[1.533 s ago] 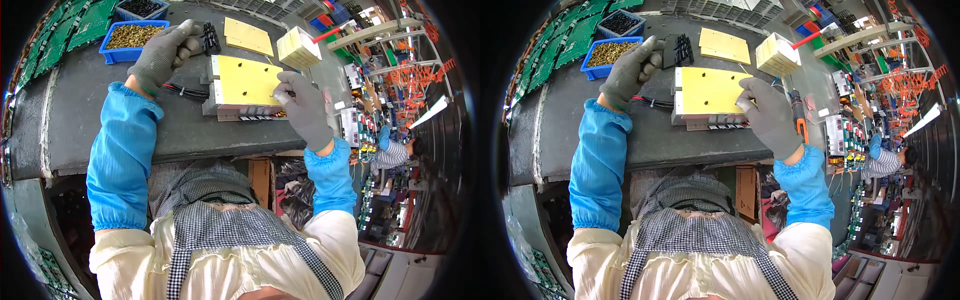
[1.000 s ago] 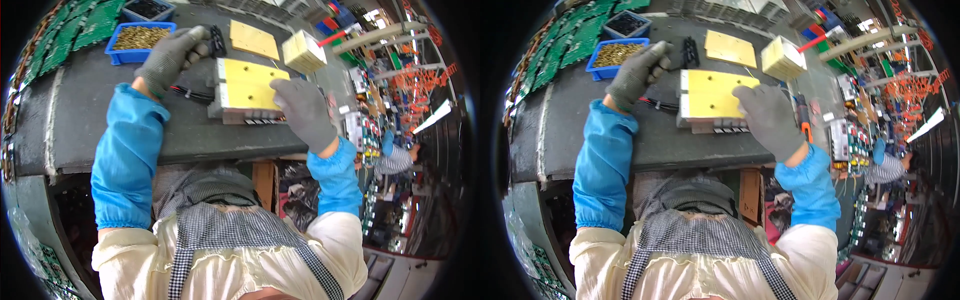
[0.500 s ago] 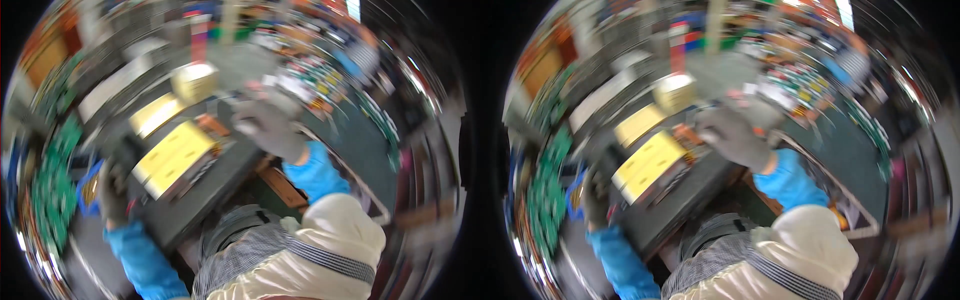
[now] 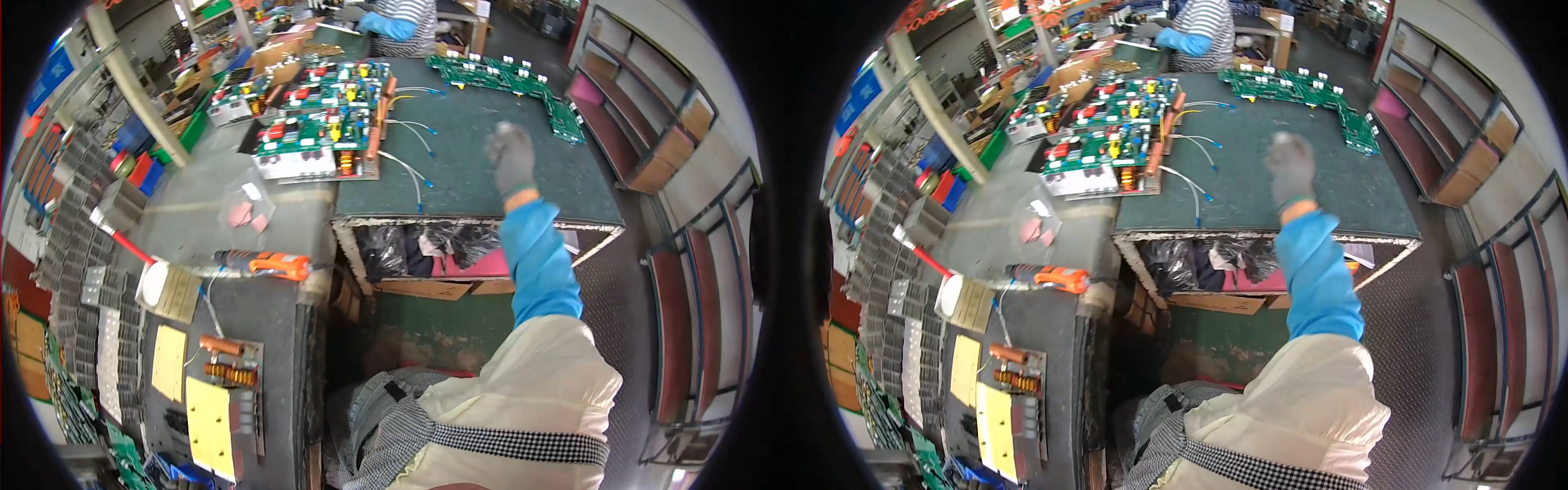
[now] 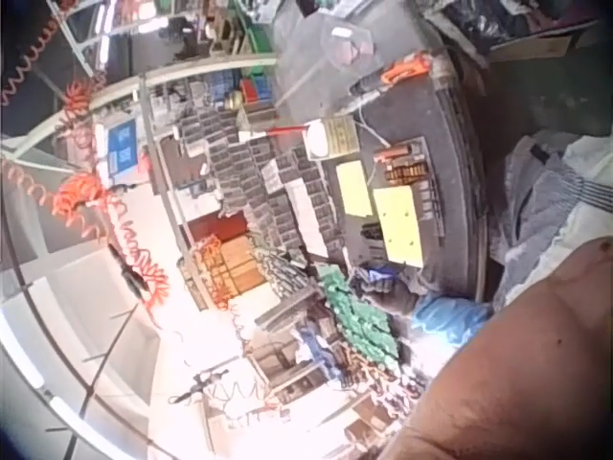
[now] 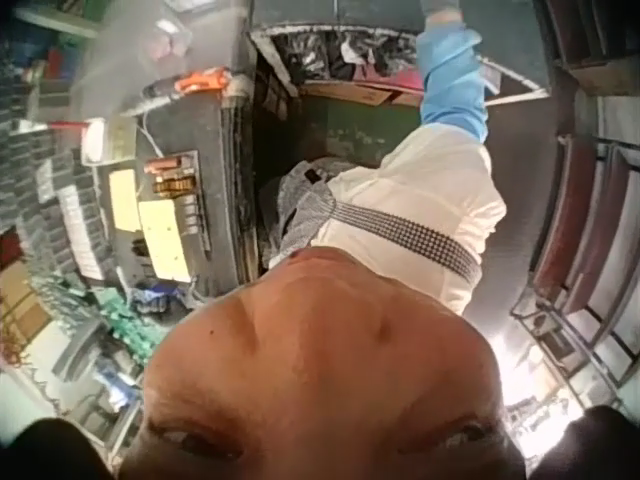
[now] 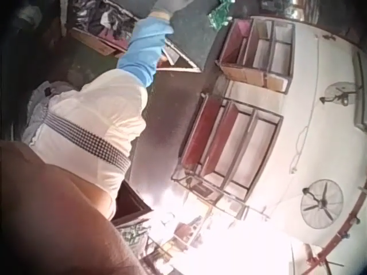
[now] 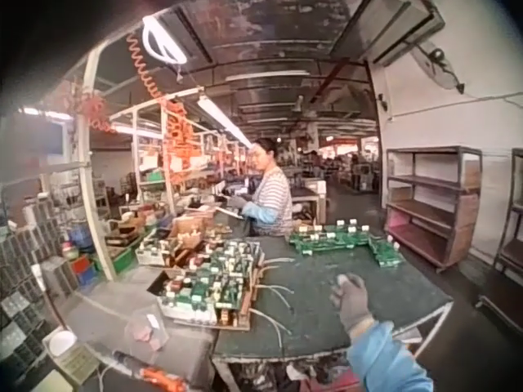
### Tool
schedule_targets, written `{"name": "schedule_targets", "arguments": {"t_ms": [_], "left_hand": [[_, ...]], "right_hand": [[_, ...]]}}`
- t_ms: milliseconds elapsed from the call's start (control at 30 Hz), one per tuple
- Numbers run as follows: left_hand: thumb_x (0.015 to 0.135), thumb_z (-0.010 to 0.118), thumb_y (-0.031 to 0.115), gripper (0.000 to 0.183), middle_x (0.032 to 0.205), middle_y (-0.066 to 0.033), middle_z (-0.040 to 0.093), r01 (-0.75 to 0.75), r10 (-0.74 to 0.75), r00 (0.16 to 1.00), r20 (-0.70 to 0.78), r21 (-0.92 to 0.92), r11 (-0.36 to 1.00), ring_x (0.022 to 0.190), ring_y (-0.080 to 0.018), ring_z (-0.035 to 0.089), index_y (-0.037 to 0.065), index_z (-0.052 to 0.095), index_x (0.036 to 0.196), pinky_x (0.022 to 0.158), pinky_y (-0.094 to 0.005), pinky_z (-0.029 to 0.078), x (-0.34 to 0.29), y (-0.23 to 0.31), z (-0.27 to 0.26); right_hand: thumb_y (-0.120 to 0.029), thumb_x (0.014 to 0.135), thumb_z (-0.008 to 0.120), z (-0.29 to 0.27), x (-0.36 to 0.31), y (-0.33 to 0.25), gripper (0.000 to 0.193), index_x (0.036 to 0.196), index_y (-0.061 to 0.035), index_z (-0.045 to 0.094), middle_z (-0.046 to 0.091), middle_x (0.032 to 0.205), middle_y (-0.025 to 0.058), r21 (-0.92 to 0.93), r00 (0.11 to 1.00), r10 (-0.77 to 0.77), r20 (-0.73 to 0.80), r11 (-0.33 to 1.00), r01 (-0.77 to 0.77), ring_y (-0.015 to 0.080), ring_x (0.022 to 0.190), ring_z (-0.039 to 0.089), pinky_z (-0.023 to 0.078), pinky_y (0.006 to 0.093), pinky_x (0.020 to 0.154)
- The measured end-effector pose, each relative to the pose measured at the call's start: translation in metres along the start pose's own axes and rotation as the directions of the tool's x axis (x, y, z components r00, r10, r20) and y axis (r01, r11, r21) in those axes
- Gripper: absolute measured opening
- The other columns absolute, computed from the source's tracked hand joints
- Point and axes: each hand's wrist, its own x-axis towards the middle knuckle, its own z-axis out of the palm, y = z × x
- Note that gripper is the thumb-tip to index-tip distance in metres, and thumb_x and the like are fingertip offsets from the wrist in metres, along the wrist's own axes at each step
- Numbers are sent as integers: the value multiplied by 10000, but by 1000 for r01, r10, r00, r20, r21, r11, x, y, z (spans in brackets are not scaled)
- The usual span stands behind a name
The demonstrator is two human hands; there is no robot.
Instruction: The person assembles an electronic circuit board onto a metal casing by securing it with screws using a power screwdriver.
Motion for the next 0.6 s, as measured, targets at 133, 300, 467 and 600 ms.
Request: {"name": "schedule_targets", "arguments": {"t_ms": [133, 300, 467, 600], "left_hand": [[1025, 604, 323, 283, 831, -15, 659, 221, -166, 975, 148, -556, 801, 606, -89, 510, 57, 694, 987, 535, -219, 437, 24, 31, -46], [1024, 522, 195, 212, 784, 7, 614, 40, -96, 992, -85, -509, 860, 699, -114, 580, 89, 698, 1076, 588, -243, 482, 1, 49, -42], [1036, 524, 217, 267, 770, 6, 563, -10, -57, 984, -170, -372, 928, 651, -108, 488, 57, 654, 1205, 572, -252, 413, -40, 64, 102], [1045, 526, 235, 344, 760, 5, 522, -36, -17, 978, -207, -253, 967, 613, -104, 414, 32, 618, 1307, 558, -259, 358, -51, 86, 214]], "right_hand": [[-205, 878, 730, -144, 135, -39, 318, 1149, -69, 634, 614, 903, 52, -40, 908, -12, -419, 999, -5, 215, 776, 597, 502, 409, 677], [-214, 853, 780, -184, 185, -40, 710, 1455, -122, 415, 576, 1347, 85, -293, 728, -165, -665, 955, -52, 292, 1138, 607, 526, 562, 869], [-158, 937, 711, -228, 207, -60, 944, 1615, -204, 56, 425, 1518, 150, -349, 793, -137, -594, 932, -101, 333, 1282, 539, 565, 548, 887], [-158, 951, 665, -285, 246, -70, 561, 1454, -50, 442, 563, 1337, 144, -430, 775, -165, -609, 891, -148, 276, 1109, 631, 605, 435, 806]]}}
